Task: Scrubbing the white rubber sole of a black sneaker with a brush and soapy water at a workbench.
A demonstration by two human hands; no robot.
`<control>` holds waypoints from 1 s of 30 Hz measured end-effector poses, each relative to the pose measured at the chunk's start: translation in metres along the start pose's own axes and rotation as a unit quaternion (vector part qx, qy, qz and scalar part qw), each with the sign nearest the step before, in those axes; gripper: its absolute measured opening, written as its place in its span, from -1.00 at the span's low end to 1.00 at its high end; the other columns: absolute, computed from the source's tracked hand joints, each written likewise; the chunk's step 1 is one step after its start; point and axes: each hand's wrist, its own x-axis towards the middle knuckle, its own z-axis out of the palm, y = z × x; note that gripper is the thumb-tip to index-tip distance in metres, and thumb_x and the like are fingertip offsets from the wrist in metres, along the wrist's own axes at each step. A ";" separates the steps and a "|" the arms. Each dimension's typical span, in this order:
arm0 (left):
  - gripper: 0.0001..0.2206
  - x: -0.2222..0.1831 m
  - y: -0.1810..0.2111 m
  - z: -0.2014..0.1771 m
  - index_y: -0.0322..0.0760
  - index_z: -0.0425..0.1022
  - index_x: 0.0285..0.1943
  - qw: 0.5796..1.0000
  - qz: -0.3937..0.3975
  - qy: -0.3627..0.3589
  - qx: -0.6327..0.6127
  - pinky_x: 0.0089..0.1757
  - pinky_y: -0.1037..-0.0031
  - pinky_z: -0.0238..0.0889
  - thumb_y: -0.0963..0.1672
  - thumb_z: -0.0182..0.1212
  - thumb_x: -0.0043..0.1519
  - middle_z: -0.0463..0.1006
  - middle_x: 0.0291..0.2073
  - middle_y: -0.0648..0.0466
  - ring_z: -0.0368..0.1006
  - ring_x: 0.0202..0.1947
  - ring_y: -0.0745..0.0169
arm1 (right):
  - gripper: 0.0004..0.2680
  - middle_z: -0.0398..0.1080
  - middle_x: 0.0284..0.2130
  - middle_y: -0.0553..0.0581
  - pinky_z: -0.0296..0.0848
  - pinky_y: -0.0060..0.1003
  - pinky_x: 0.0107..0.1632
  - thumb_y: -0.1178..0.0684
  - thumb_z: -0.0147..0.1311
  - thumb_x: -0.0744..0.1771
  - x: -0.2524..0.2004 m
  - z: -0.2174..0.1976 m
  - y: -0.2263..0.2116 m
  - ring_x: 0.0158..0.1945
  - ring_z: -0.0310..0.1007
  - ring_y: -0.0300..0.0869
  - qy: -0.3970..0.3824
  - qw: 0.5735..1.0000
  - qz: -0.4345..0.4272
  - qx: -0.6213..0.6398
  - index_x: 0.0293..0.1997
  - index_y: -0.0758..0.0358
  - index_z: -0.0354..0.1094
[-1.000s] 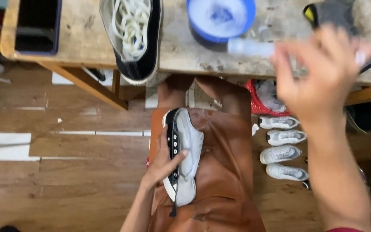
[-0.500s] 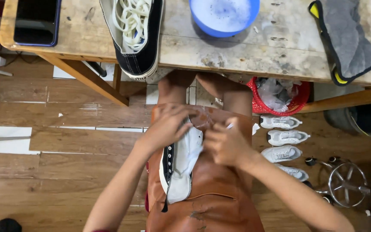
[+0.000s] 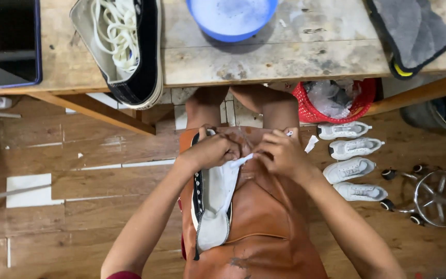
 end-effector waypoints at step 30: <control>-0.87 0.012 0.000 0.008 0.12 0.59 -0.23 0.994 -0.063 -0.011 0.089 0.04 -0.13 -0.29 -0.06 0.09 0.23 0.62 -0.24 0.12 0.40 0.02 0.07 | -0.88 0.23 -0.54 -0.12 0.23 -0.27 -0.24 -0.12 0.12 0.26 -0.028 0.051 0.014 -0.44 0.26 -0.20 0.058 0.988 0.041 0.141 -0.50 -0.10 0.37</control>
